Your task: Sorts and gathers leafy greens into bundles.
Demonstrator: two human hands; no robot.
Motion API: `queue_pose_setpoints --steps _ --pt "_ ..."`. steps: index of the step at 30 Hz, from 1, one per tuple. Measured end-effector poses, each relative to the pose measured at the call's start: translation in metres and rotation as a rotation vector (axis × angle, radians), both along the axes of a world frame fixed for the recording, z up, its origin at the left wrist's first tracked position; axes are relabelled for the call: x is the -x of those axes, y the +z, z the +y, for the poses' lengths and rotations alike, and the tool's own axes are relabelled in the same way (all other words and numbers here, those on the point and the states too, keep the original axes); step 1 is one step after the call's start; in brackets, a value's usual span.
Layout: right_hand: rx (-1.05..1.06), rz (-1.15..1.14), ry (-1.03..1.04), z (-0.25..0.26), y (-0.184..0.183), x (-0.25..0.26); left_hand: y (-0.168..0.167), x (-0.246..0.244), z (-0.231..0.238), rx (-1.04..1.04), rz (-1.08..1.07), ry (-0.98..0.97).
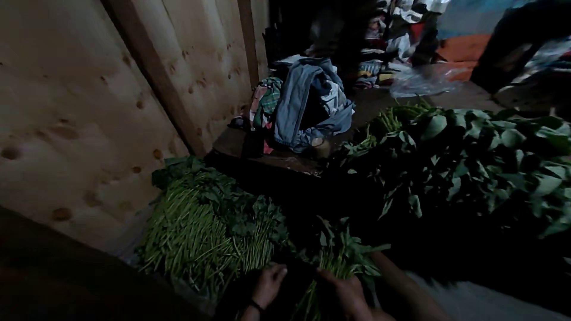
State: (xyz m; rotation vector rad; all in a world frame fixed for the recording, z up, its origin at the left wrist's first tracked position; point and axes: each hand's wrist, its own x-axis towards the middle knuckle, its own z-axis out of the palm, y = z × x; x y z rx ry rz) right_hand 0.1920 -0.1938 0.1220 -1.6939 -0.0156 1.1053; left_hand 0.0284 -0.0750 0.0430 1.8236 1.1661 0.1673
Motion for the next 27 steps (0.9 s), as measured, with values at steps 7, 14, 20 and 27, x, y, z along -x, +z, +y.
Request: queue_pose_setpoints --steps 7,14,20,27 --pt "-0.045 -0.058 -0.066 -0.002 -0.002 0.003 -0.047 -0.028 0.084 -0.243 0.669 0.257" --pt "-0.063 -0.06 -0.064 -0.002 0.005 0.008 -0.04 -0.016 0.09 -0.232 0.655 0.263" --pt "0.027 -0.099 0.026 -0.007 0.008 0.009 -0.004 0.014 0.062 0.022 0.228 0.362" --pt "-0.079 -0.076 0.003 -0.02 0.016 0.012 0.054 0.033 -0.018 0.352 -0.668 0.488"
